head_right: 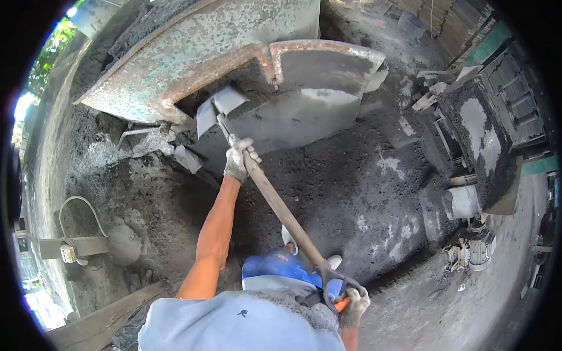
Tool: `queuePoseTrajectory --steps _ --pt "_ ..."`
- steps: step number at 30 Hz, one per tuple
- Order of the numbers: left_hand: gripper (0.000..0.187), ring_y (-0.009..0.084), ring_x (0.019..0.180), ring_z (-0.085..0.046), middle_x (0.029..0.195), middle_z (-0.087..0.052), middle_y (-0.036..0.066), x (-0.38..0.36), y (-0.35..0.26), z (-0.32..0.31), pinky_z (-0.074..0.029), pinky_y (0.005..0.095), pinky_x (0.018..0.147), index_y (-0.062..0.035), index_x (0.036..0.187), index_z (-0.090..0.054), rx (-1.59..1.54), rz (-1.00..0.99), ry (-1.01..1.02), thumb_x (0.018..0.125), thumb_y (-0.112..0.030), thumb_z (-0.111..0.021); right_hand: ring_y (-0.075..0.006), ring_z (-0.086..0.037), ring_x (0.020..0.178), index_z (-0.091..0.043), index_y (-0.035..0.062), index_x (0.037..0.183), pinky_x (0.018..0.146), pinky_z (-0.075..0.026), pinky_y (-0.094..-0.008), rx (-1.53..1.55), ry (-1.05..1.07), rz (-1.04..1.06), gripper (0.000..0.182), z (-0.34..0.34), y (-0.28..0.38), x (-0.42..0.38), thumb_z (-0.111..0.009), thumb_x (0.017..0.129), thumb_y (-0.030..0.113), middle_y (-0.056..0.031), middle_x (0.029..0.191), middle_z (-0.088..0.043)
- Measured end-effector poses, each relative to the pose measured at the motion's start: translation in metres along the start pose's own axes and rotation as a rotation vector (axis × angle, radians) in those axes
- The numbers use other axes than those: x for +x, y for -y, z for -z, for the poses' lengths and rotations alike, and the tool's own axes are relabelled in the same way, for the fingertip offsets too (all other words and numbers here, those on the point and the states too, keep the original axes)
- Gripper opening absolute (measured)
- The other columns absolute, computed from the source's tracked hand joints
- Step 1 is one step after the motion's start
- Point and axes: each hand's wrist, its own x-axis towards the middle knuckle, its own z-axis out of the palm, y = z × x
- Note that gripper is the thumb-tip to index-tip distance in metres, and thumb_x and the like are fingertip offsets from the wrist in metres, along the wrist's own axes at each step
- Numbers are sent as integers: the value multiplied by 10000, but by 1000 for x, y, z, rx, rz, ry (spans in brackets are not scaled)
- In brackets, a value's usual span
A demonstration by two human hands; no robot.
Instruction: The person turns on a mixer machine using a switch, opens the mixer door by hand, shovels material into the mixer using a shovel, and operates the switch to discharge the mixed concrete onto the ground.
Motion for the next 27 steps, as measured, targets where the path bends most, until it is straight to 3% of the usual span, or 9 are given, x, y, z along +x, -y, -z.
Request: queuePoseTrajectory --steps 4,9,12,15,18,20,22,24,27 --pt "118 195 496 -558 653 -519 33 -7 37 6 -552 397 486 -92 863 -572 -33 63 -7 845 -135 -680 -175 -561 454 -624 -29 889 415 -491 -306 17 -72 56 90 4 26 -21 -618 811 15 -88 642 -604" --pt "91 203 497 -575 672 -550 55 -40 99 -6 -556 418 465 -78 847 -577 -68 210 -69 863 -110 -661 -191 -601 518 -626 -14 885 470 -529 -323 77 -138 13 99 74 6 -16 -641 812 51 -94 702 -628" --pt "116 222 466 -573 660 -556 68 -76 81 -37 -542 405 433 -44 838 -592 -15 215 -110 850 -118 -681 -193 -606 528 -627 -11 885 482 -536 -326 172 -122 -80 106 91 -15 -6 -637 816 69 -94 710 -630" --pt "146 225 458 -570 655 -554 69 -77 37 -61 -534 391 432 -32 845 -597 61 73 -9 840 -136 -699 -195 -610 538 -628 -8 884 495 -543 -329 263 -36 -152 115 70 -19 9 -633 820 88 -95 719 -631" --pt "139 227 455 -568 648 -552 67 -8 24 -48 -534 388 434 -37 864 -600 77 -3 85 840 -136 -695 -197 -614 549 -629 -5 884 507 -550 -332 203 16 -131 126 28 -6 -1 -628 825 106 -96 727 -633" --pt "128 230 457 -572 647 -558 71 34 48 -29 -535 392 432 -36 864 -595 84 92 14 844 -123 -687 -183 -574 498 -607 -16 846 474 -521 -320 -42 -62 -91 104 -4 4 -11 -615 848 87 -92 661 -593" --pt "115 227 469 -582 642 -556 74 23 61 -29 -547 395 435 -22 865 -595 158 124 -10 855 -117 -659 -211 -631 585 -616 1 875 547 -559 -347 -34 -104 -183 95 30 -12 -6 -642 845 87 -114 733 -629" --pt "123 232 465 -585 645 -568 73 15 79 -28 -550 402 434 -41 849 -592 149 139 7 853 -122 -684 -220 -669 713 -624 13 906 645 -577 -355 -89 -37 -27 117 67 -30 -13 -669 840 99 -118 827 -659" --pt "98 231 468 -590 658 -570 81 -15 88 -36 -550 406 427 -29 846 -601 100 217 -49 850 -98 -670 -227 -645 636 -641 8 873 564 -549 -362 104 -182 -81 108 93 -50 -1 -655 790 76 -121 784 -664"
